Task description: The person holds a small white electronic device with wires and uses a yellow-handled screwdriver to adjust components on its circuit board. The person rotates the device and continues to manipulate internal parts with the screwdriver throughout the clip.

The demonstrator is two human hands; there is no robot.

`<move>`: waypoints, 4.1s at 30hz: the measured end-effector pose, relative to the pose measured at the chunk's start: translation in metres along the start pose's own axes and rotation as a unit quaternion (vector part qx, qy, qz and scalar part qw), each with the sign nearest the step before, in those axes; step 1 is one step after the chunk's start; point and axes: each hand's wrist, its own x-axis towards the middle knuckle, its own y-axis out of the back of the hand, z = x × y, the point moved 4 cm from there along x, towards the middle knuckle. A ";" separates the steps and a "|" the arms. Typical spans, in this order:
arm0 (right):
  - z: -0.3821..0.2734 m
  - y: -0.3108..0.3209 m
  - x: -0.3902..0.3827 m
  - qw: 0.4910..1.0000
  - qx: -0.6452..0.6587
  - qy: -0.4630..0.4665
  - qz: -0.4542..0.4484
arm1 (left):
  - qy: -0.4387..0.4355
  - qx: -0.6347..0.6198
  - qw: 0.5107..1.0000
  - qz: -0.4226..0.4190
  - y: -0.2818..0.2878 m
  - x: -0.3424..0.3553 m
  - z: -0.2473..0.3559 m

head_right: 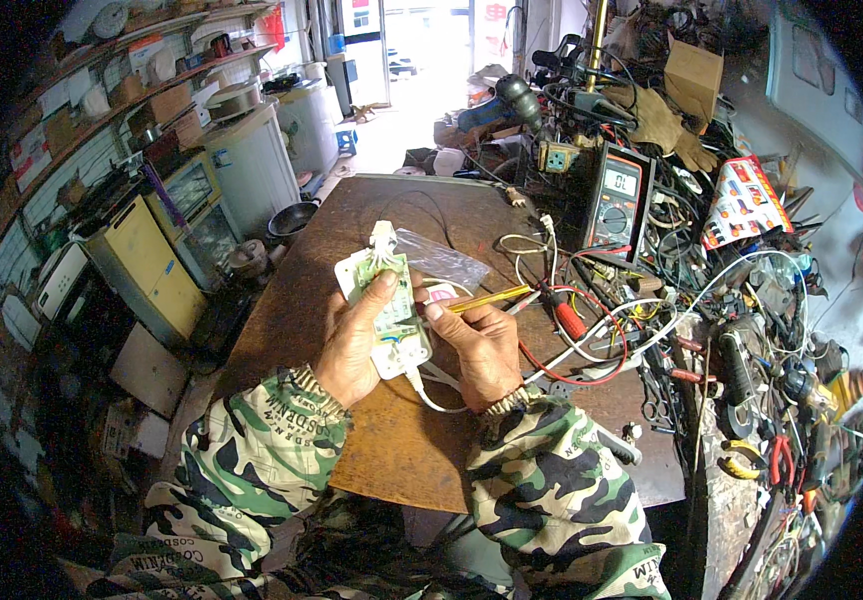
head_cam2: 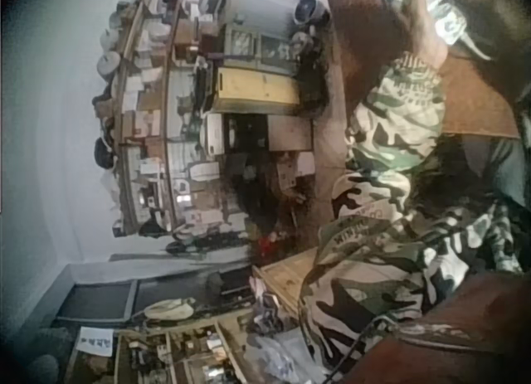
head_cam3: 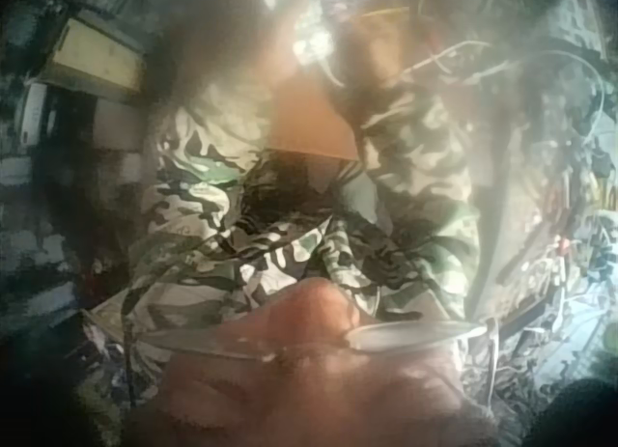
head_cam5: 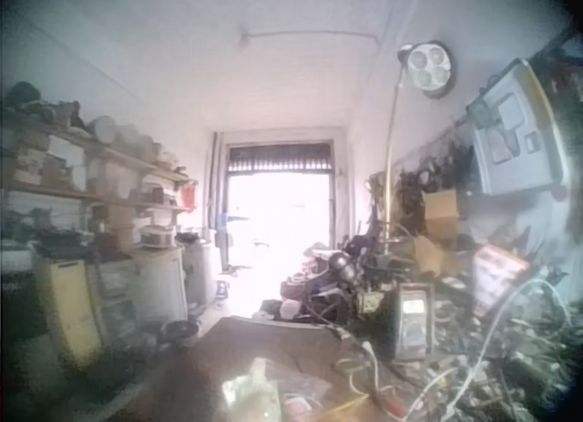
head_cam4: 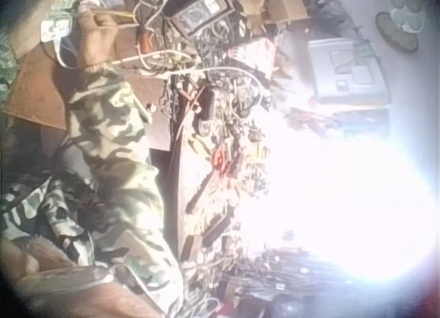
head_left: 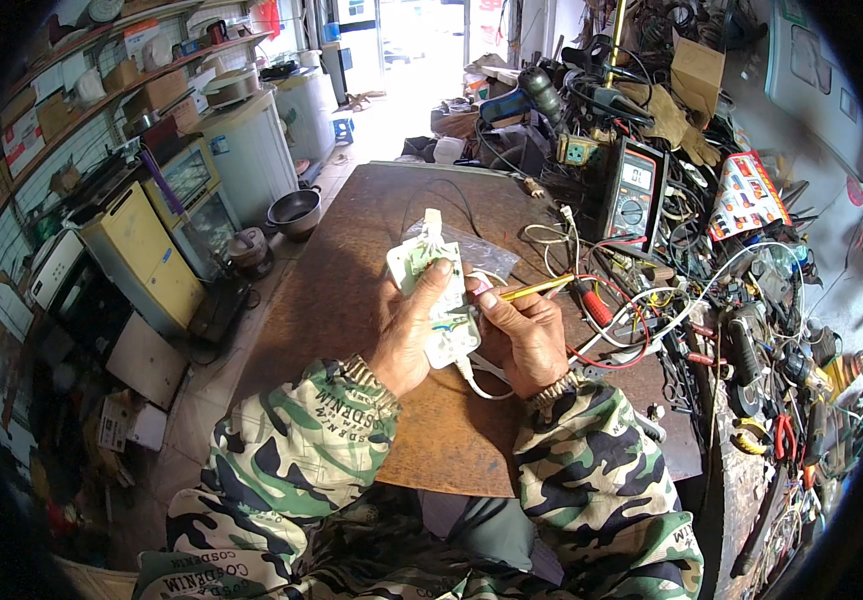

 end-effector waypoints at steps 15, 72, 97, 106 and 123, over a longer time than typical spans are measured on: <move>0.000 0.002 -0.001 0.999 -0.040 0.021 0.006 | 0.009 -0.009 1.000 0.004 -0.003 -0.001 0.002; 0.008 0.000 -0.006 0.998 0.006 -0.032 0.044 | 0.012 -0.021 1.000 -0.014 -0.005 -0.003 0.002; 0.001 0.000 -0.003 0.999 0.007 -0.028 -0.015 | 0.049 -0.023 0.998 -0.033 -0.005 -0.003 0.001; 0.001 0.004 0.001 0.999 0.040 -0.017 0.000 | 0.030 -0.029 0.998 -0.037 -0.002 0.002 -0.002; 0.001 -0.004 -0.003 1.000 -0.018 -0.016 0.008 | 0.052 -0.034 0.997 -0.045 -0.003 0.001 -0.004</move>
